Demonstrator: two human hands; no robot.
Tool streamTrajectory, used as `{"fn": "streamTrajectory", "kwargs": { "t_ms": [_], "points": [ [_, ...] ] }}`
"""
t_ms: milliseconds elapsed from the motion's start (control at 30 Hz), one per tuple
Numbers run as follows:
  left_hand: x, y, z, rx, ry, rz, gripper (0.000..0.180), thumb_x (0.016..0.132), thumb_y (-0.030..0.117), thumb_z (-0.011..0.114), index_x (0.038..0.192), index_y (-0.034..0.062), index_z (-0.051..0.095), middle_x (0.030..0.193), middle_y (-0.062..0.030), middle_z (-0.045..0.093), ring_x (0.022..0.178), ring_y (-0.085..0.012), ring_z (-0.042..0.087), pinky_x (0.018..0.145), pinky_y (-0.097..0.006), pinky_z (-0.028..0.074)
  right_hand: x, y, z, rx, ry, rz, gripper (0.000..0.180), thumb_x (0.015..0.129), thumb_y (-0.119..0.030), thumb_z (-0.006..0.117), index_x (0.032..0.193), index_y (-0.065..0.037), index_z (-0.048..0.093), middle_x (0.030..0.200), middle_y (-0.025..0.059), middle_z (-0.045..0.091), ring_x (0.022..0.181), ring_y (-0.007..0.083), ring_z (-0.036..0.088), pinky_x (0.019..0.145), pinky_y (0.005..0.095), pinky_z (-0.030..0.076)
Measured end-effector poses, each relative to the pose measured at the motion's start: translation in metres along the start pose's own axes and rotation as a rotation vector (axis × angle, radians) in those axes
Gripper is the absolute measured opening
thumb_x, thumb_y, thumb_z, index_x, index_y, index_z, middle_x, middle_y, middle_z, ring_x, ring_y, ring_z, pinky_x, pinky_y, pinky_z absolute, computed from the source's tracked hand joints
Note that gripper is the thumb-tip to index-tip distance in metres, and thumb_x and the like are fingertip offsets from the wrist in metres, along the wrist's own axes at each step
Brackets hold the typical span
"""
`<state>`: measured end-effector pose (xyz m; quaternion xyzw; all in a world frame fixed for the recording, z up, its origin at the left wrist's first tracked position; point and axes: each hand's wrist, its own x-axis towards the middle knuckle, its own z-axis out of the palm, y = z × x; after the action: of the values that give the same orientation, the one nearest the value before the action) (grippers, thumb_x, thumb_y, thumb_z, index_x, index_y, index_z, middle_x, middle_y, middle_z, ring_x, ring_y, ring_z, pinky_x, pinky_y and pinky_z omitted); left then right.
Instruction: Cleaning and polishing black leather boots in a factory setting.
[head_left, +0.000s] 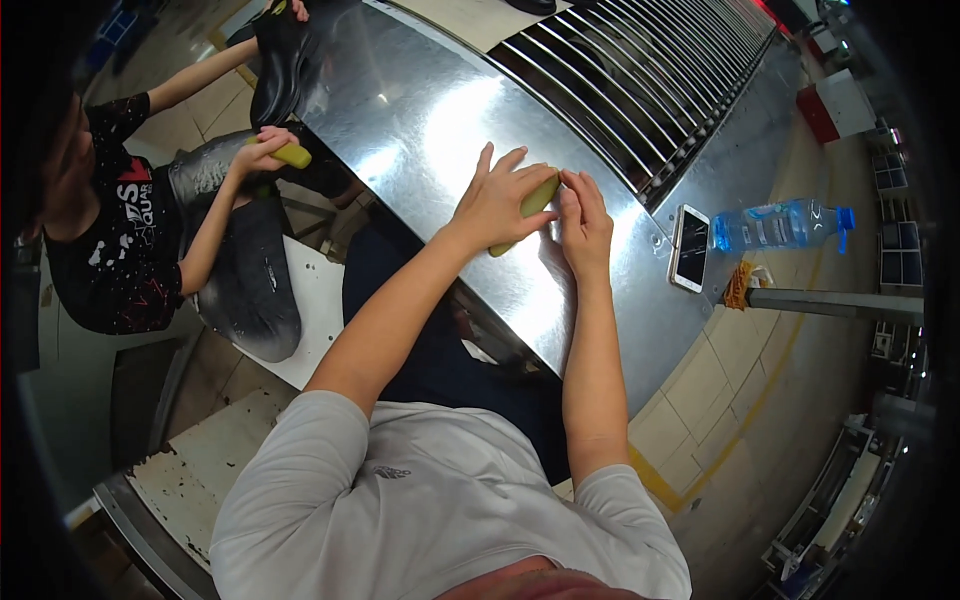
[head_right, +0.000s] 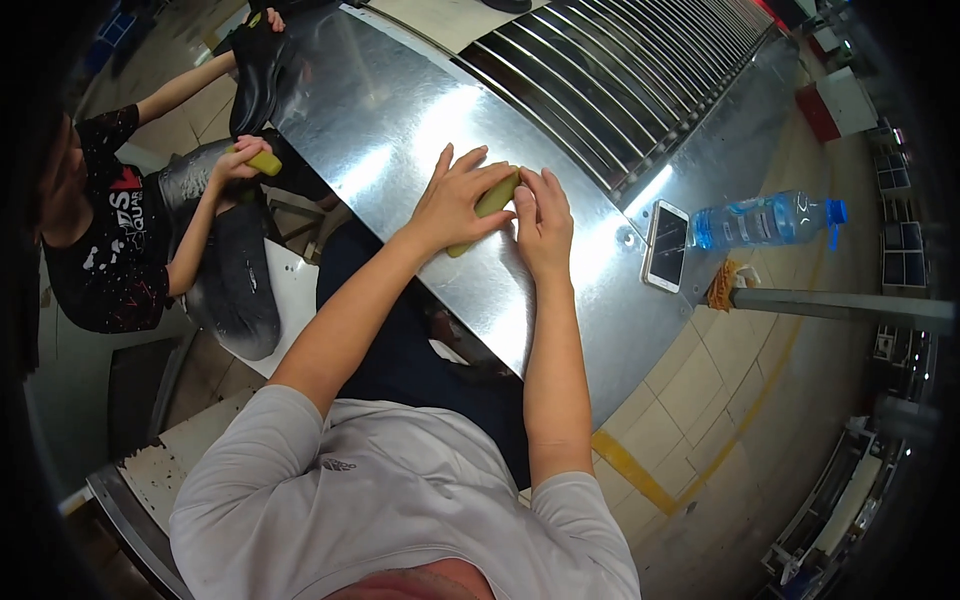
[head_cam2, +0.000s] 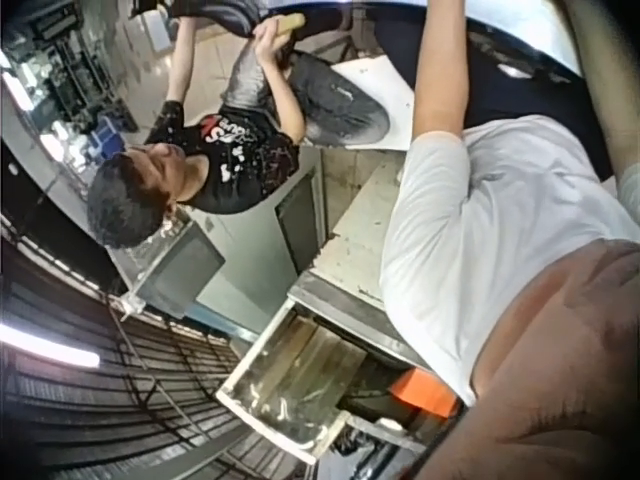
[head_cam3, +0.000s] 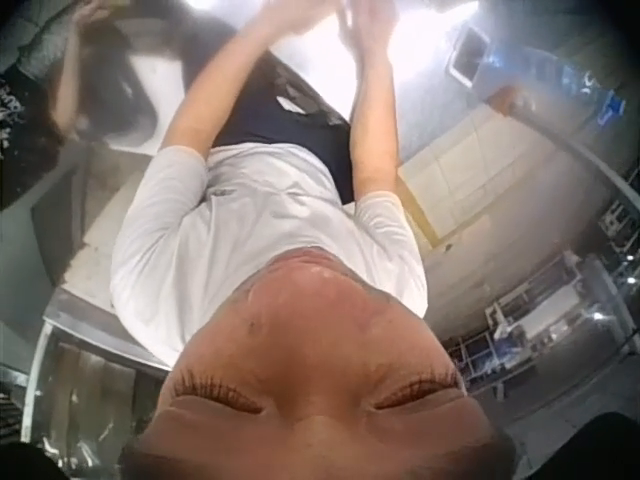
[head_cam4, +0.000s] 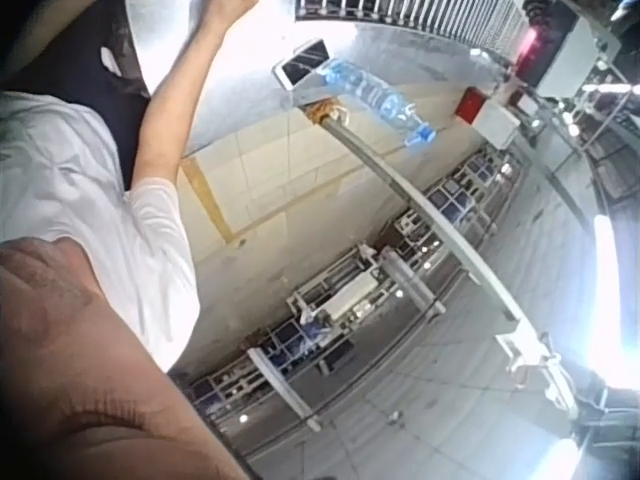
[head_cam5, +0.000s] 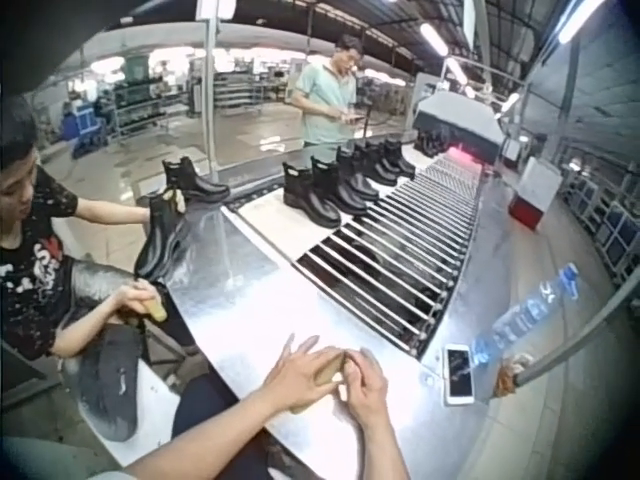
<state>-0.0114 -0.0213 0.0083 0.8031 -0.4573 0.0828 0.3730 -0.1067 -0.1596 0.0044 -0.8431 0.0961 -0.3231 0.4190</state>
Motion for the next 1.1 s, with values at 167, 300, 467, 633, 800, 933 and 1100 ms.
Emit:
{"fn": "streamTrajectory", "kwargs": {
  "t_ms": [167,300,467,633,800,933,1100],
  "points": [
    [0.0,-0.002,-0.003,-0.116,-0.167,0.12,0.051,0.075,0.035,0.075,0.121,0.0178,0.062,0.121,-0.0041,0.064,0.132,-0.0291,0.043,0.113,-0.061,0.017,0.0,0.008,0.0,-0.092,-0.047,-0.069,0.032,0.096,-0.027,0.054,0.117,-0.005,0.065,0.115,0.0176,0.065,0.125,0.0362,0.05,0.097,0.041,0.045],
    [-0.006,-0.002,-0.001,-0.031,-0.064,0.105,0.047,0.073,0.037,0.076,0.115,0.0175,0.065,0.119,-0.0024,0.064,0.133,-0.0299,0.041,0.113,-0.06,0.017,0.003,-0.003,0.001,0.094,-0.033,0.05,0.023,0.095,-0.018,0.056,0.108,-0.003,0.067,0.107,0.0155,0.067,0.105,0.031,0.062,0.089,0.037,0.049],
    [-0.007,-0.003,0.009,-0.038,0.0,0.033,0.044,0.073,0.039,0.075,0.109,0.0139,0.068,0.115,-0.0028,0.064,0.13,-0.0303,0.043,0.111,-0.061,0.019,0.001,0.002,0.001,-0.024,-0.007,-0.041,0.02,0.092,-0.015,0.06,0.106,-0.003,0.067,0.105,0.0145,0.067,0.1,0.0292,0.063,0.087,0.0358,0.049],
    [-0.006,-0.001,0.01,0.049,0.039,0.025,0.039,0.075,0.037,0.075,0.105,0.0132,0.069,0.117,-0.0043,0.063,0.13,-0.0304,0.043,0.111,-0.06,0.021,0.003,0.007,-0.005,-0.034,0.043,0.041,0.02,0.092,-0.014,0.061,0.108,-0.004,0.067,0.103,0.0148,0.067,0.095,0.0272,0.065,0.081,0.034,0.051],
    [-0.005,-0.002,0.01,0.019,0.145,-0.122,0.04,0.079,0.036,0.074,0.108,0.0101,0.069,0.12,-0.0084,0.063,0.13,-0.0324,0.043,0.112,-0.056,0.023,-0.004,-0.002,-0.014,0.192,-0.057,0.317,0.023,0.095,-0.014,0.059,0.11,0.0,0.066,0.1,0.0135,0.067,0.084,0.0144,0.065,0.072,0.0265,0.052],
    [-0.002,0.003,0.009,-0.066,0.144,-0.118,0.044,0.078,0.038,0.073,0.111,0.0093,0.067,0.126,-0.0104,0.06,0.132,-0.0331,0.041,0.113,-0.053,0.026,-0.003,0.006,-0.01,0.123,0.036,0.109,0.025,0.094,-0.015,0.06,0.114,-0.001,0.065,0.108,0.0156,0.066,0.096,0.0208,0.065,0.081,0.0301,0.051],
    [-0.003,-0.006,0.007,-0.189,-0.185,0.082,0.049,0.077,0.035,0.074,0.118,0.0105,0.063,0.139,-0.0147,0.048,0.136,-0.0313,0.038,0.112,-0.054,0.028,0.002,-0.001,-0.006,-0.055,-0.128,-0.035,0.029,0.094,-0.02,0.059,0.118,-0.004,0.064,0.12,0.0174,0.063,0.124,0.035,0.051,0.102,0.0407,0.04]
  ]
}}
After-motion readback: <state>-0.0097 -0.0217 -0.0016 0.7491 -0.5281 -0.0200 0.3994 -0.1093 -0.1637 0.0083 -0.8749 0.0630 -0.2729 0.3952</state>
